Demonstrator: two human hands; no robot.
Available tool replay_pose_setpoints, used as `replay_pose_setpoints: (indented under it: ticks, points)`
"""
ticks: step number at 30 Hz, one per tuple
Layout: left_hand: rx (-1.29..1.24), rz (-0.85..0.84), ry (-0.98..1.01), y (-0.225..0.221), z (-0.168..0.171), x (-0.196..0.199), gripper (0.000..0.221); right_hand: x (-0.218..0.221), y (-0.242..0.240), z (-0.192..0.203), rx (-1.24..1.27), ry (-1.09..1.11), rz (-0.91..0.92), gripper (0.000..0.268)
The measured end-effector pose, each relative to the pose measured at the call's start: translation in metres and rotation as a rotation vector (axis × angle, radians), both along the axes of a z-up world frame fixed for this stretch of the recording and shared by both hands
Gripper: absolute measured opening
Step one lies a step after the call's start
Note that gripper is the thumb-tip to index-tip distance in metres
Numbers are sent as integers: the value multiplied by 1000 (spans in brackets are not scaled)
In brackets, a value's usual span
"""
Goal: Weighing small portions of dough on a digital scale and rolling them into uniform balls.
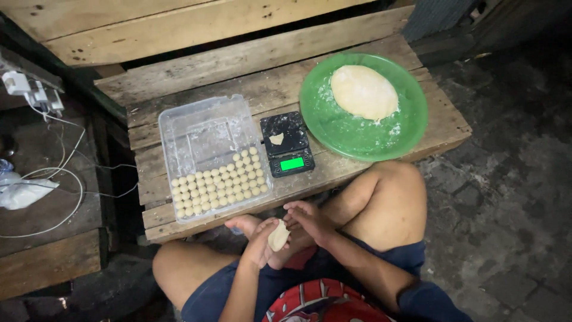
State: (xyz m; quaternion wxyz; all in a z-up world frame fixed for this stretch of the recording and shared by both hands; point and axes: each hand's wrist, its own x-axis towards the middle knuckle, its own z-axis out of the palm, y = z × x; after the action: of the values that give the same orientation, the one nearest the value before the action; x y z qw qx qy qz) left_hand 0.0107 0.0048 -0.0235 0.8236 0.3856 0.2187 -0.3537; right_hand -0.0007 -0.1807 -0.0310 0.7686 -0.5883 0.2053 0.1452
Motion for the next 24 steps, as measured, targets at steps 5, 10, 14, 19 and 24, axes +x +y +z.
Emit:
replay_pose_setpoints:
  ticks: [5,10,14,19,24]
  points:
    - [16,-2,0,-5,7,-3,20,-3,-2,-10,-104,-60,56,30]
    - [34,-28,-60,-7,13,-3,22,11,-14,26,-329,-175,124,32]
    - [75,-69,-200,-8,16,-7,18,1,-16,58,-442,-214,164,39]
    - [117,-128,-299,-11,43,-7,19,-11,-6,71,-490,-150,404,46]
    - [113,-137,-299,-12,30,-10,14,-6,-20,50,-526,-231,374,24]
